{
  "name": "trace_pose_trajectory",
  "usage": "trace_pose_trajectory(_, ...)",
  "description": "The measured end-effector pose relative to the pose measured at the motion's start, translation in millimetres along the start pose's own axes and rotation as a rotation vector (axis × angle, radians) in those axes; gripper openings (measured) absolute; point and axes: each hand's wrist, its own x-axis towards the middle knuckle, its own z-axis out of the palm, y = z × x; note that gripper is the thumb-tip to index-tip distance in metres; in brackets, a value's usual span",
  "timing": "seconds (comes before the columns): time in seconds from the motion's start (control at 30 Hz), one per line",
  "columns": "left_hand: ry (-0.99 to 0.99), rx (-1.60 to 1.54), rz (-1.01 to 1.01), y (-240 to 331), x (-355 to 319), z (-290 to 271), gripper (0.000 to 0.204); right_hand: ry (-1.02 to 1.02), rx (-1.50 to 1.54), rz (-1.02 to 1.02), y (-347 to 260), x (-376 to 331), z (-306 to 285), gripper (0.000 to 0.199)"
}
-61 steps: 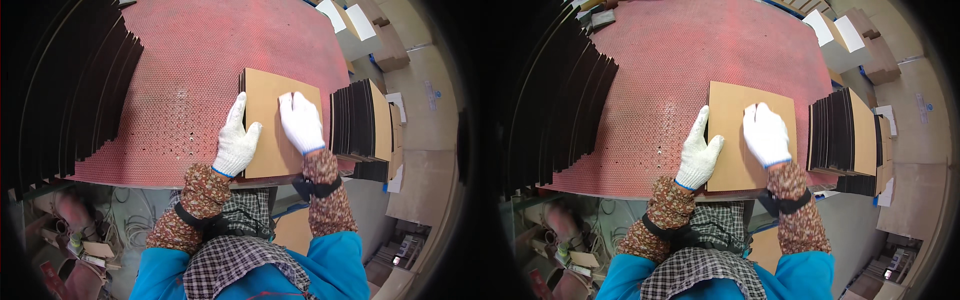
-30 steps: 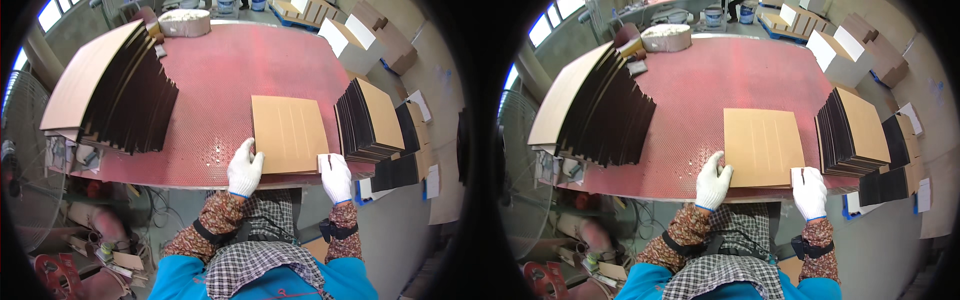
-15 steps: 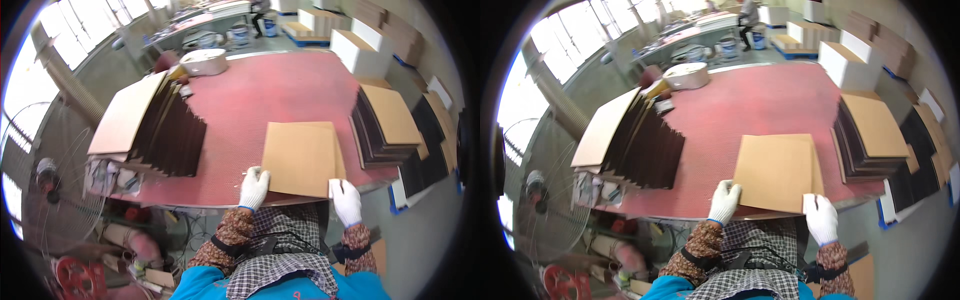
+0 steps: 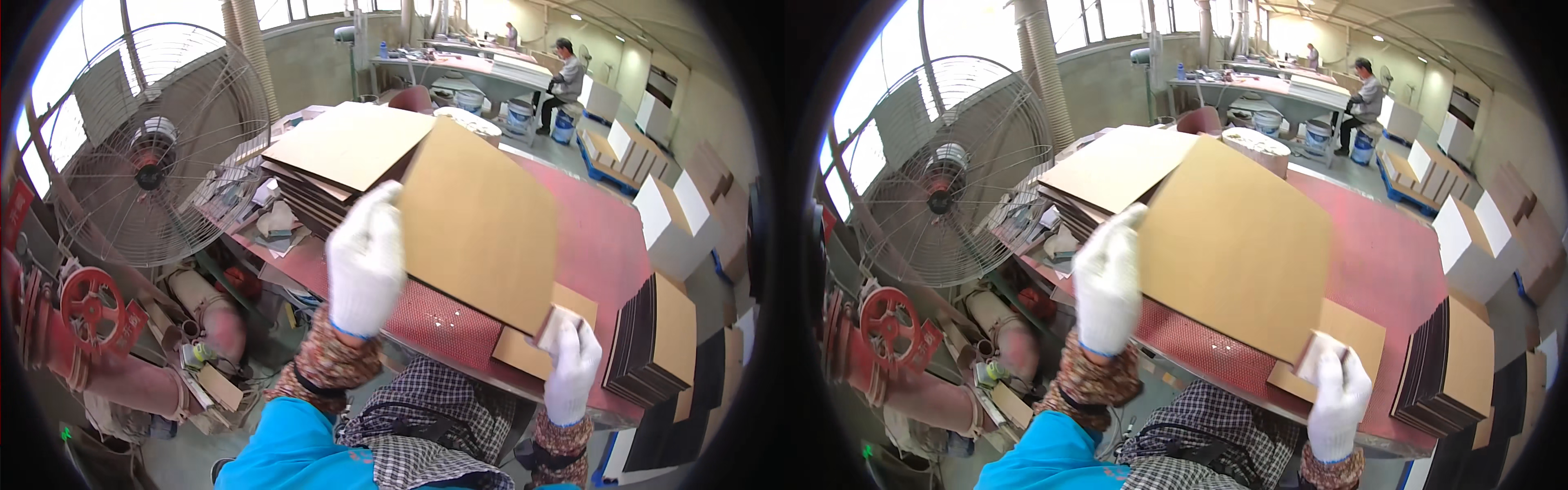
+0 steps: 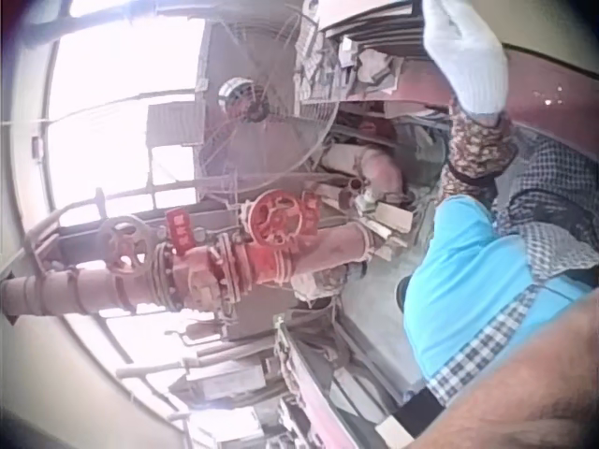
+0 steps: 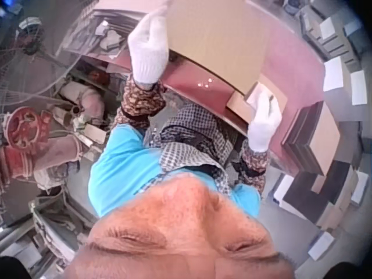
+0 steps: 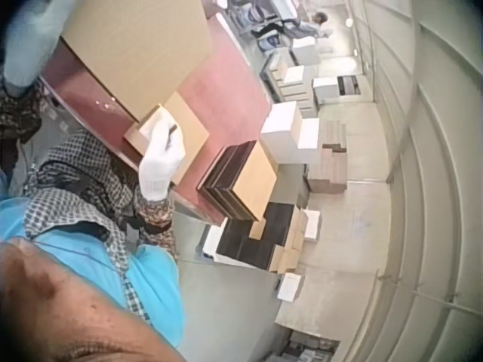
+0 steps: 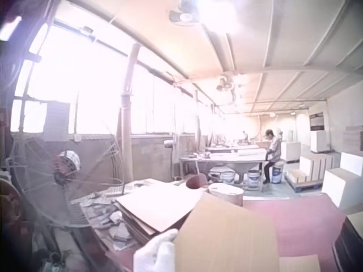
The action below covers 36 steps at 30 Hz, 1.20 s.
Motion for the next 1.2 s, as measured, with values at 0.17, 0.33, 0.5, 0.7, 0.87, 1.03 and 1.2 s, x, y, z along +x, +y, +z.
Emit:
trace_pose_trajectory(0.17, 0.078, 0.174, 0.070, -40, 68, -72, 0.033, -0.174, 0.002, -0.160, -35, 41, 70, 0.030)
trace_pose_trajectory(0.33, 0.107, 0.363, 0.137, -81, 106, -122, 0.034, -0.286, 0.042, -0.312, -56, 52, 124, 0.030)
trace_pose_trajectory(0.5, 0.297, 0.633, 0.194, -107, 134, -138, 0.035, -0.282, -0.041, -0.409, -50, 68, 169, 0.035)
trace_pose_trajectory(0.7, 0.220, 0.848, 0.027, -107, 167, -133, 0.056, -0.214, -0.184, -0.467, -43, 79, 194, 0.040)
trace_pose_trajectory(0.87, 0.423, 0.795, -0.007, -128, 169, -145, 0.062, -0.252, -0.251, -0.357, -39, 85, 213, 0.039)
trace_pose_trajectory(1.03, 0.807, 0.865, 0.107, -204, 85, -202, 0.034, -0.055, -0.060, -0.347, 35, 76, 176, 0.034)
trace_pose_trajectory(1.2, 0.808, 0.517, -0.569, -368, -75, -217, 0.032, -0.248, -0.506, 0.029, 161, 39, 164, 0.035)
